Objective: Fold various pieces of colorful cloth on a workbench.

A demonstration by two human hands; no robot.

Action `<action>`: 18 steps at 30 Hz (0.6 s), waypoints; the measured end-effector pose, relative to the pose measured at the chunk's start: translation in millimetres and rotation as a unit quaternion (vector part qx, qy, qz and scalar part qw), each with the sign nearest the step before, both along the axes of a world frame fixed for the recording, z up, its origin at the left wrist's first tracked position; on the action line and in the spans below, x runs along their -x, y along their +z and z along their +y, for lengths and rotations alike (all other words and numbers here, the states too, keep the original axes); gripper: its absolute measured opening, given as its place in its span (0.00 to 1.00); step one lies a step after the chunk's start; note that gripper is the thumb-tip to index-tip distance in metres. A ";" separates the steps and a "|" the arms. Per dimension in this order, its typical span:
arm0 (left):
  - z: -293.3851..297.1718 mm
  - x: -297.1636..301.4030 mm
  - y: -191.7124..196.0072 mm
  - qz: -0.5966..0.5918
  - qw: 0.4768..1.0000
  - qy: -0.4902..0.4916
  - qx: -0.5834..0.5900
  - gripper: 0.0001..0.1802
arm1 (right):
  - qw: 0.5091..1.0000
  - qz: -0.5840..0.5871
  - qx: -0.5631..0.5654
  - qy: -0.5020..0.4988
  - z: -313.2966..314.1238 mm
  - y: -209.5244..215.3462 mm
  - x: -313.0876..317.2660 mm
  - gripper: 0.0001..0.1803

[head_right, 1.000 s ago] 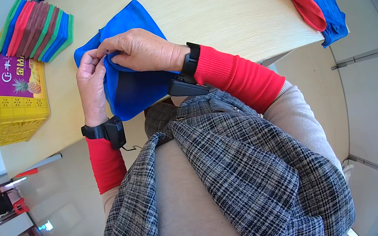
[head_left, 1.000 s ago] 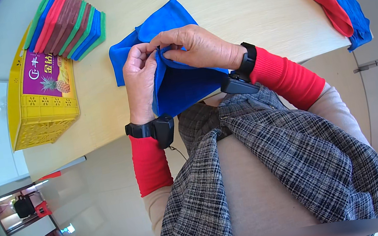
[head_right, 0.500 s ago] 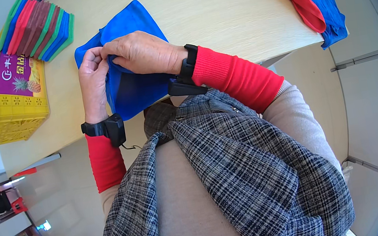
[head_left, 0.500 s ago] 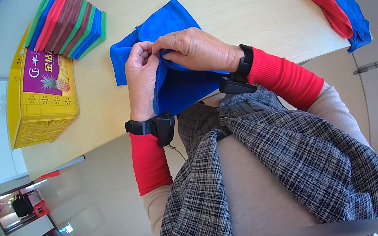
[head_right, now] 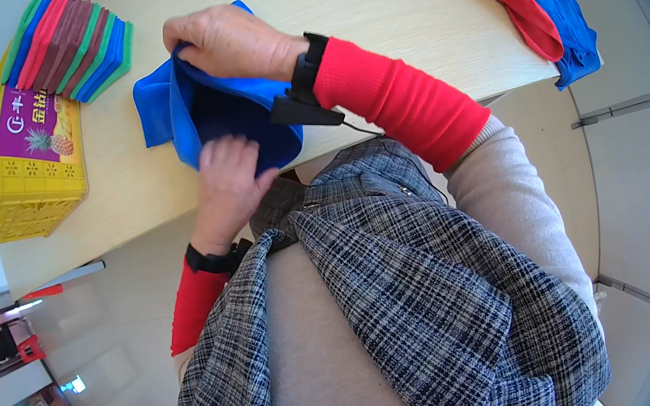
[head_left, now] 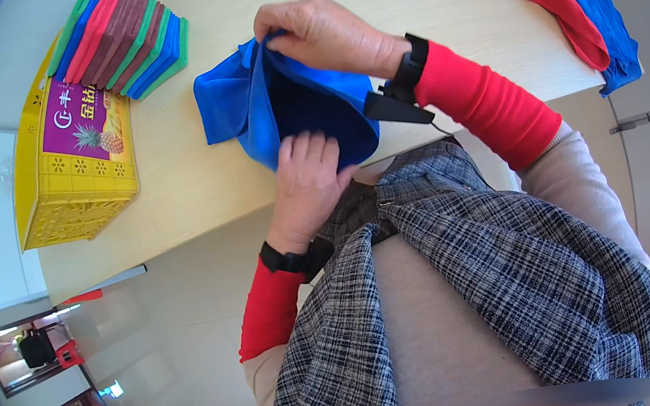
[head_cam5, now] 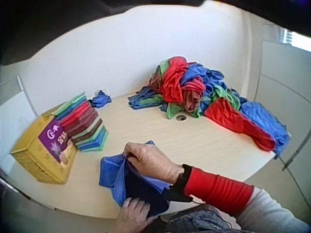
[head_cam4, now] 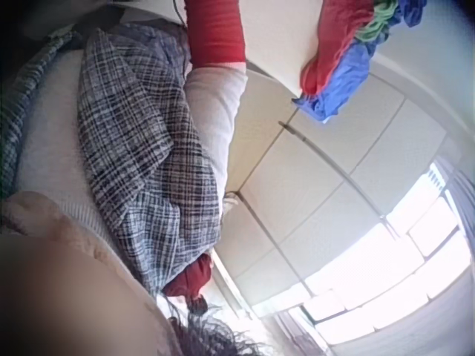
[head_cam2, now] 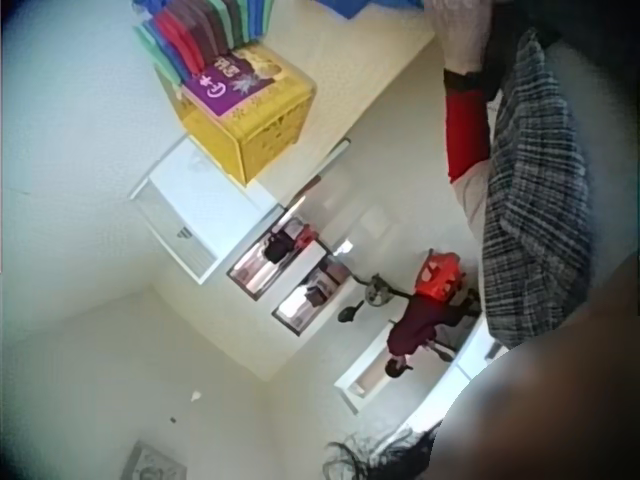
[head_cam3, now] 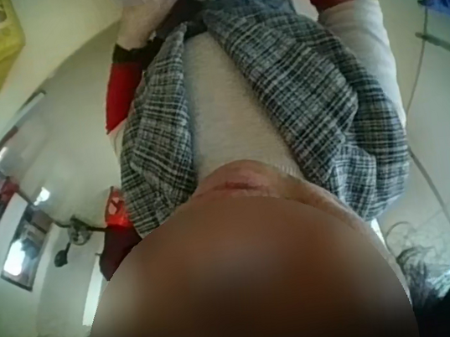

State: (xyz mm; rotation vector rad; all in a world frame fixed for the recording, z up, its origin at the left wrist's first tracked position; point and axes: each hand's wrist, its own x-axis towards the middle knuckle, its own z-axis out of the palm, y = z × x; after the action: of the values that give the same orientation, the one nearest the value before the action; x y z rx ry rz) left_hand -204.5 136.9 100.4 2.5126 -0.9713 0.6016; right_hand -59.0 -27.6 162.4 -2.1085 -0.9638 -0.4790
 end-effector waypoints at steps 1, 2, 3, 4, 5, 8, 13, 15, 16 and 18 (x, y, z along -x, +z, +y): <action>4.7 8.1 -11.3 0.029 0.999 0.007 -0.034 0.17 | 1.000 -0.018 -0.006 -0.016 -1.4 4.0 -3.3 0.09; 11.2 14.5 -19.9 0.057 0.996 0.015 -0.069 0.17 | 1.000 -0.023 -0.010 -0.016 -1.6 10.9 -6.3 0.09; 19.1 20.3 -26.5 0.085 0.991 0.024 -0.104 0.17 | 0.999 -0.027 -0.007 -0.026 -3.6 18.8 -9.6 0.09; 29.0 24.8 -30.0 0.082 0.991 0.023 -0.106 0.17 | 0.999 -0.030 -0.003 -0.038 -6.5 24.5 -12.7 0.09; 41.5 28.0 -31.1 0.076 0.982 0.028 -0.170 0.15 | 0.998 -0.033 0.001 -0.051 -11.1 29.7 -16.8 0.09; 74.6 30.5 -6.3 0.041 0.974 0.035 -0.221 0.12 | 0.997 -0.070 -0.023 -0.013 -34.5 44.2 -47.5 0.06; 111.0 25.4 81.2 -0.101 0.975 0.117 -0.157 0.09 | 0.996 -0.001 -0.089 0.003 -68.8 89.6 -46.4 0.04; 125.1 26.0 117.2 -0.134 0.969 0.134 -0.156 0.09 | 0.994 0.059 -0.088 -0.023 -61.9 130.4 -14.9 0.03; 129.9 24.8 131.8 -0.166 0.963 0.147 -0.151 0.09 | 0.988 0.120 -0.085 -0.052 -59.4 153.7 8.2 0.02; 135.8 19.6 146.9 -0.186 0.961 0.148 -0.141 0.09 | 0.978 0.169 -0.089 -0.082 -65.0 162.1 15.8 0.02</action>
State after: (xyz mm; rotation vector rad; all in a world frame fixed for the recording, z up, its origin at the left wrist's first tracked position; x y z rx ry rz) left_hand -224.1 272.7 247.3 2.8917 -0.8559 1.1333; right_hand -74.9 -92.6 324.5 -2.0292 -0.5345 -0.2626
